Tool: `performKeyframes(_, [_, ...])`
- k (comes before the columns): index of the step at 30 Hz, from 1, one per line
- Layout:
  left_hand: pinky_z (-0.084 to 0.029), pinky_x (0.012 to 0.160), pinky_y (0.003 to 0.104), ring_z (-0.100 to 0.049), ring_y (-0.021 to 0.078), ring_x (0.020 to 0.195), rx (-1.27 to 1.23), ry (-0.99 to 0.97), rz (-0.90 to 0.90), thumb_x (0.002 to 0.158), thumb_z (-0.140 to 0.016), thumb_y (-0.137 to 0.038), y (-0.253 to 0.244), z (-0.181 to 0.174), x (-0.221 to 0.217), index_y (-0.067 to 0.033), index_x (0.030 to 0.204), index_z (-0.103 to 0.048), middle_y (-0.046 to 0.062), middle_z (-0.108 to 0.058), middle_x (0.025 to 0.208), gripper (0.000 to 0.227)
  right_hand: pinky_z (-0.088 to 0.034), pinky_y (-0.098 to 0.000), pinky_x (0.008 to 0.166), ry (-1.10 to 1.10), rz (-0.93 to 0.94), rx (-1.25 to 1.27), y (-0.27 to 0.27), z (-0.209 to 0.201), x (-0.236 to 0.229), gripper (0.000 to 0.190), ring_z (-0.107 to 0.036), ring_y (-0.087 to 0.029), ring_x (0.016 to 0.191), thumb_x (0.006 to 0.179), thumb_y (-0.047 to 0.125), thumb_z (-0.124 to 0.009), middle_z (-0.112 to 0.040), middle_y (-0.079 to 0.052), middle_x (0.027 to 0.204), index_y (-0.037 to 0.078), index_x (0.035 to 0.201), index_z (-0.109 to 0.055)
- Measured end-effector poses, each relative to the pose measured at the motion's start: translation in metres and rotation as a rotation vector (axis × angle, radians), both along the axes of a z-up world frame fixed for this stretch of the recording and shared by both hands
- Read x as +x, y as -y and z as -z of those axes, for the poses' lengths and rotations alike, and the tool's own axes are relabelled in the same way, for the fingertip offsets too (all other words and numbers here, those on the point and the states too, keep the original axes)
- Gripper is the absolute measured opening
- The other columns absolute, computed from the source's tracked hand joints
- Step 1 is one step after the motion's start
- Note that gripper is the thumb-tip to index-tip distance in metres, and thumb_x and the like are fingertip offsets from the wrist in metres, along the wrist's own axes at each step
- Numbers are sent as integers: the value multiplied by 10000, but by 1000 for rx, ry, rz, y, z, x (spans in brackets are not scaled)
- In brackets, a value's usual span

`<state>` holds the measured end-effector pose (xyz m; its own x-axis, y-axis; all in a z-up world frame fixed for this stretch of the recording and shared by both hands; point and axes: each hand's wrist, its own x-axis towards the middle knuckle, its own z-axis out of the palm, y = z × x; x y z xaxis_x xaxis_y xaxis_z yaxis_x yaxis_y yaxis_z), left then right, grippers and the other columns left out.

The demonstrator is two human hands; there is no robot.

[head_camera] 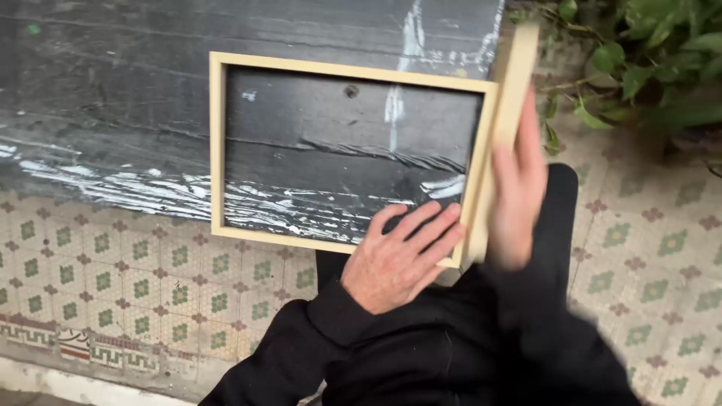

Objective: The person is using a sanding block to smooth the surface and edges of a wooden picture frame on a workbench.

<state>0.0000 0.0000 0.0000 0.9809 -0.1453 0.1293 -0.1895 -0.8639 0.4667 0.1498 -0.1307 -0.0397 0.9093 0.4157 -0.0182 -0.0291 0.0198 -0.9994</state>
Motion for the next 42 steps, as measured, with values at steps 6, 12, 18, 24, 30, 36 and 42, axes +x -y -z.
performKeyframes(6, [-358, 1169, 478, -453, 228, 1445, 12, 17, -10, 927, -717, -297, -1, 1, 6, -110, 1479, -550, 57, -476, 1590, 606, -231, -358, 1328, 21, -36, 3, 22, -1, -38, 634, -290, -246, 1614, 1104, 139, -479, -274, -183, 1739, -45, 1659, -232])
performKeyframes(12, [-357, 1166, 477, -447, 217, 1452, 21, 3, -28, 937, -709, -305, -2, 2, 1, -109, 1469, -555, 64, -475, 1599, 587, -207, -367, 1319, -59, -19, -12, 14, -1, -36, 665, -252, -268, 1622, 1075, 147, -472, -238, -189, 1742, -67, 1644, -203])
performKeyframes(18, [-366, 1161, 466, -461, 204, 1442, 45, 16, -20, 934, -698, -284, 1, 0, 2, -116, 1455, -572, 43, -491, 1586, 562, -187, -353, 1362, 95, -51, -57, 7, -11, -8, 657, -222, -270, 1662, 1116, 232, -448, -232, -171, 1772, -35, 1670, -217])
performKeyframes(24, [-362, 1162, 471, -468, 210, 1443, 11, 12, -38, 934, -699, -280, -1, 3, 1, -108, 1437, -580, 61, -498, 1582, 545, -152, -366, 1330, -51, -35, -16, 14, -4, -32, 698, -194, -286, 1645, 1058, 223, -467, -207, -188, 1758, -46, 1647, -206])
performKeyframes(30, [-367, 1155, 461, -471, 198, 1442, 12, 6, -26, 917, -700, -250, 4, -2, 1, -109, 1437, -588, 48, -507, 1579, 551, -159, -345, 1354, 54, -43, -37, 3, -16, -4, 734, -209, -253, 1655, 1090, 308, -469, -210, -175, 1773, -50, 1675, -206])
performKeyframes(36, [-366, 1168, 471, -458, 193, 1451, 19, 8, -29, 924, -709, -270, 4, 4, -3, -113, 1436, -583, 50, -496, 1587, 550, -157, -352, 1329, -125, -56, 59, 29, 1, -55, 844, -178, -263, 1647, 1034, 394, -497, -163, -176, 1767, -47, 1661, -144])
performKeyframes(42, [-377, 1146, 467, -455, 186, 1446, 52, -16, -12, 916, -719, -304, 5, -6, -3, -125, 1447, -575, 32, -483, 1588, 579, -172, -320, 1350, 117, -86, 36, -6, -8, 16, 749, -232, -229, 1633, 1114, 362, -422, -218, -173, 1753, -39, 1700, -183])
